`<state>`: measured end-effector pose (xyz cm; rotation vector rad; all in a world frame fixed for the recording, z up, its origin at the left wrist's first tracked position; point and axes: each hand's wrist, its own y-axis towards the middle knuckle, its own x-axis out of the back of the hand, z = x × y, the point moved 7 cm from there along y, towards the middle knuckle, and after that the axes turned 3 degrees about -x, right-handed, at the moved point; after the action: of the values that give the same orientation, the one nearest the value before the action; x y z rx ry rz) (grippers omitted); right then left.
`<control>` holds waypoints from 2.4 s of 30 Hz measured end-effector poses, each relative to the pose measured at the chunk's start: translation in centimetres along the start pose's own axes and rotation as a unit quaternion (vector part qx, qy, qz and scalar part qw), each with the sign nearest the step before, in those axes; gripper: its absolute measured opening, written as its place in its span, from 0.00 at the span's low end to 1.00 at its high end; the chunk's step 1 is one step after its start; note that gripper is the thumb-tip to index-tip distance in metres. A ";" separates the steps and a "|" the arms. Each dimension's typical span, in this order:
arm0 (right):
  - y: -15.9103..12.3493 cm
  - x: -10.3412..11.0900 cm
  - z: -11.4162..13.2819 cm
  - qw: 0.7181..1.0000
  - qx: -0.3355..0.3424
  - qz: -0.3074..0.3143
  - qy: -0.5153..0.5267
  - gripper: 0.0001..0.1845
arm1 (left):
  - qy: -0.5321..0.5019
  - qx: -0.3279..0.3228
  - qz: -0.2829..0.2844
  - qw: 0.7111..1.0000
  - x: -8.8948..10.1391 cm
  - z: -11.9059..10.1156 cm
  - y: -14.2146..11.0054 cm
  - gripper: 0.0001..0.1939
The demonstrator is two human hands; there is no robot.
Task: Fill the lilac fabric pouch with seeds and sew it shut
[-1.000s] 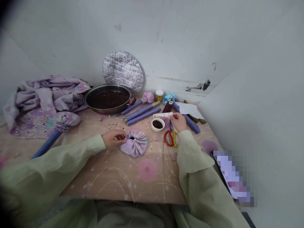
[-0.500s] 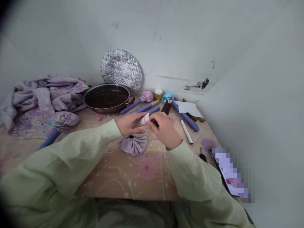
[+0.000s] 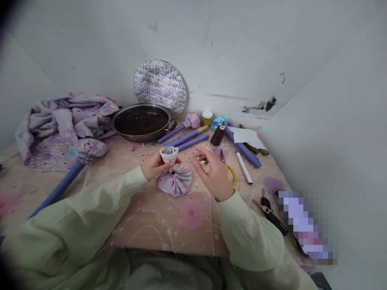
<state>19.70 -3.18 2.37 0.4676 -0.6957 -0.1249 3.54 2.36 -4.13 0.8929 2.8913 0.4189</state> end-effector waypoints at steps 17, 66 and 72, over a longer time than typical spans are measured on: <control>-0.7 -8.4 -1.5 0.993 0.007 0.116 -0.023 0.23 | 0.287 -0.046 0.097 0.952 1.6 0.6 -0.8 0.22; -2.0 -3.7 -6.8 0.937 -0.114 -0.128 0.304 0.13 | 0.468 -0.053 0.224 0.853 -1.0 -0.2 1.6 0.09; -2.1 -3.3 -7.4 0.929 -0.128 -0.153 0.313 0.15 | 0.581 -0.027 0.290 0.760 -2.5 1.1 0.5 0.14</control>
<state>21.97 -1.44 -5.47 0.3314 0.0287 -0.3393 6.08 1.62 -5.06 2.1386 3.3707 1.6036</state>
